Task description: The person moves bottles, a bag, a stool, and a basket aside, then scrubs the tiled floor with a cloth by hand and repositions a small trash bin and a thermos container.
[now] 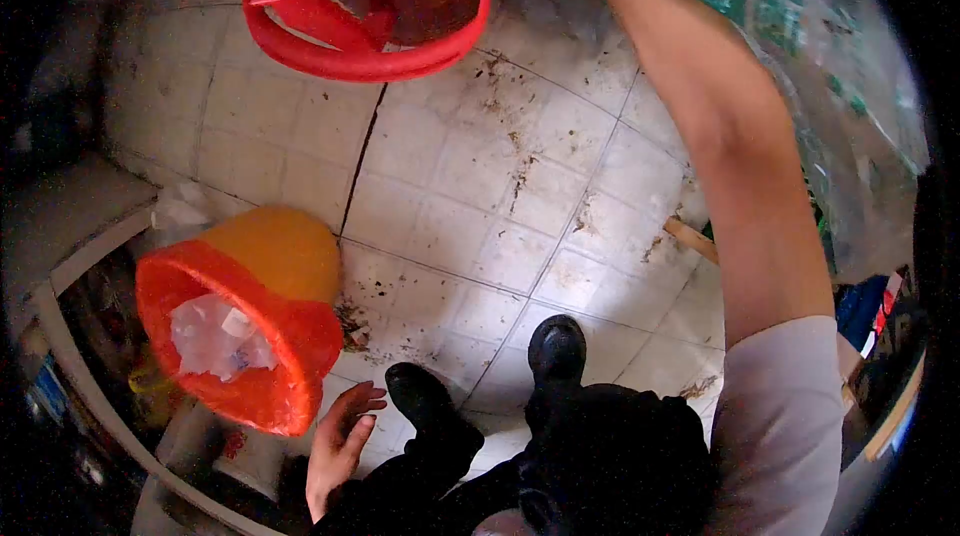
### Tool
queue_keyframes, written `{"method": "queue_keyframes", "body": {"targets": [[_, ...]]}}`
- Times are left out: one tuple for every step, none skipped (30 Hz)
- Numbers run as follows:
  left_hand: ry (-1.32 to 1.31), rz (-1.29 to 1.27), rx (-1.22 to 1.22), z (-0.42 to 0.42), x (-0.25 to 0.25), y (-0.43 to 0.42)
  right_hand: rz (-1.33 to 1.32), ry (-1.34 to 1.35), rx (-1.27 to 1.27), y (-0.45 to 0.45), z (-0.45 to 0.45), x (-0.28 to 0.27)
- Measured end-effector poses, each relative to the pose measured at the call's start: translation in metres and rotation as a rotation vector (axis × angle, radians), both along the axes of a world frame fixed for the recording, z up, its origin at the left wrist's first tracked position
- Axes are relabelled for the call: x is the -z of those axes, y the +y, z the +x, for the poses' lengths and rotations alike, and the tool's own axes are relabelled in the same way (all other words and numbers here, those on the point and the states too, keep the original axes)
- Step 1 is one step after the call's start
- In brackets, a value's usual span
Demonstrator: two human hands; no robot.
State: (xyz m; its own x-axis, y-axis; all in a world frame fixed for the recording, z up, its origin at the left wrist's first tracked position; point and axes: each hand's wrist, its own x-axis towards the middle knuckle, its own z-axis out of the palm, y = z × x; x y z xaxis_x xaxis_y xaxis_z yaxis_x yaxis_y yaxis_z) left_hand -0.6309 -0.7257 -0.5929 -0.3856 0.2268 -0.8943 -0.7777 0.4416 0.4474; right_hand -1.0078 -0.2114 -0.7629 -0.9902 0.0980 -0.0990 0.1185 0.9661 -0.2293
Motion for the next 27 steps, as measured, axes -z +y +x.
{"method": "queue_keyframes", "body": {"targets": [[0.016, 0.011, -0.007, 0.0, 0.0, 0.0, 0.002, -0.003, -0.057, 0.003, 0.009, -0.004], [0.034, 0.025, -0.001, -0.001, 0.001, 0.0, 0.008, -0.008, -0.121, 0.005, 0.016, -0.009], [0.05, 0.045, 0.004, -0.002, 0.003, 0.001, 0.01, -0.007, -0.192, 0.002, 0.032, -0.015], [0.062, 0.065, 0.006, 0.001, 0.004, 0.002, 0.007, -0.002, -0.288, 0.0, 0.051, -0.016], [0.06, 0.092, 0.003, 0.005, 0.006, 0.002, -0.005, -0.001, -0.371, -0.002, 0.072, -0.018], [0.06, 0.118, 0.002, 0.009, 0.009, 0.0, -0.026, -0.006, -0.44, -0.005, 0.095, -0.023], [0.058, 0.141, 0.01, 0.011, 0.012, -0.002, -0.072, -0.023, -0.409, -0.005, 0.116, -0.029], [0.067, 0.144, 0.03, 0.014, 0.014, -0.003, -0.104, -0.037, -0.335, -0.003, 0.129, -0.034], [0.073, 0.146, 0.051, 0.017, 0.017, -0.005, -0.138, -0.053, -0.258, 0.0, 0.139, -0.036], [0.073, 0.142, 0.067, 0.02, 0.018, -0.007, -0.021, -0.062, -0.096, 0.007, 0.141, -0.041], [0.058, 0.125, 0.083, 0.019, 0.017, -0.006, 0.087, -0.075, 0.067, 0.012, 0.14, -0.054], [0.042, 0.103, 0.1, 0.014, 0.014, -0.002, 0.192, -0.091, 0.23, 0.016, 0.139, -0.06], [0.032, 0.084, 0.119, 0.01, 0.011, 0.0, 0.172, -0.077, 0.291, 0.017, 0.14, -0.059], [0.034, 0.092, 0.113, 0.01, 0.01, 0.0, 0.152, -0.058, 0.354, 0.017, 0.139, -0.058], [0.037, 0.1, 0.109, 0.01, 0.011, -0.002, 0.133, -0.04, 0.418, 0.019, 0.137, -0.057], [0.044, 0.113, 0.097, 0.008, 0.012, -0.003, 0.118, -0.25, 0.443, 0.035, 0.129, -0.045], [0.04, 0.114, 0.087, 0.006, 0.012, -0.005, 0.11, -0.465, 0.452, 0.05, 0.121, -0.032], [0.034, 0.113, 0.069, 0.008, 0.014, -0.006, 0.068, -0.337, 0.472, 0.074, 0.114, 0.018], [0.015, 0.107, 0.054, 0.011, 0.013, -0.007, 0.021, -0.221, 0.497, 0.083, 0.115, 0.053], [-0.01, 0.093, 0.063, 0.013, 0.01, -0.008, 0.033, -0.044, 0.503, 0.05, 0.116, 0.033], [-0.029, 0.083, 0.075, 0.012, 0.009, -0.006, 0.05, 0.141, 0.512, 0.018, 0.114, 0.008], [-0.035, 0.08, 0.088, 0.01, 0.01, -0.004, 0.058, 0.145, 0.526, 0.026, 0.105, 0.03], [-0.04, 0.087, 0.096, 0.009, 0.01, -0.003, 0.021, 0.032, 0.441, 0.019, 0.109, 0.019], [-0.038, 0.096, 0.108, 0.008, 0.012, -0.002, -0.016, -0.073, 0.358, 0.005, 0.112, -0.002], [-0.035, 0.103, 0.126, 0.005, 0.013, -0.001, -0.055, -0.175, 0.281, 0.0, 0.115, -0.019], [-0.011, 0.11, 0.155, 0.001, 0.016, 0.0, -0.027, 0.043, 0.148, -0.004, 0.133, 0.015], [0.011, 0.119, 0.184, -0.002, 0.018, 0.002, -0.056, 0.141, 0.022, -0.02, 0.157, 0.028]]}}
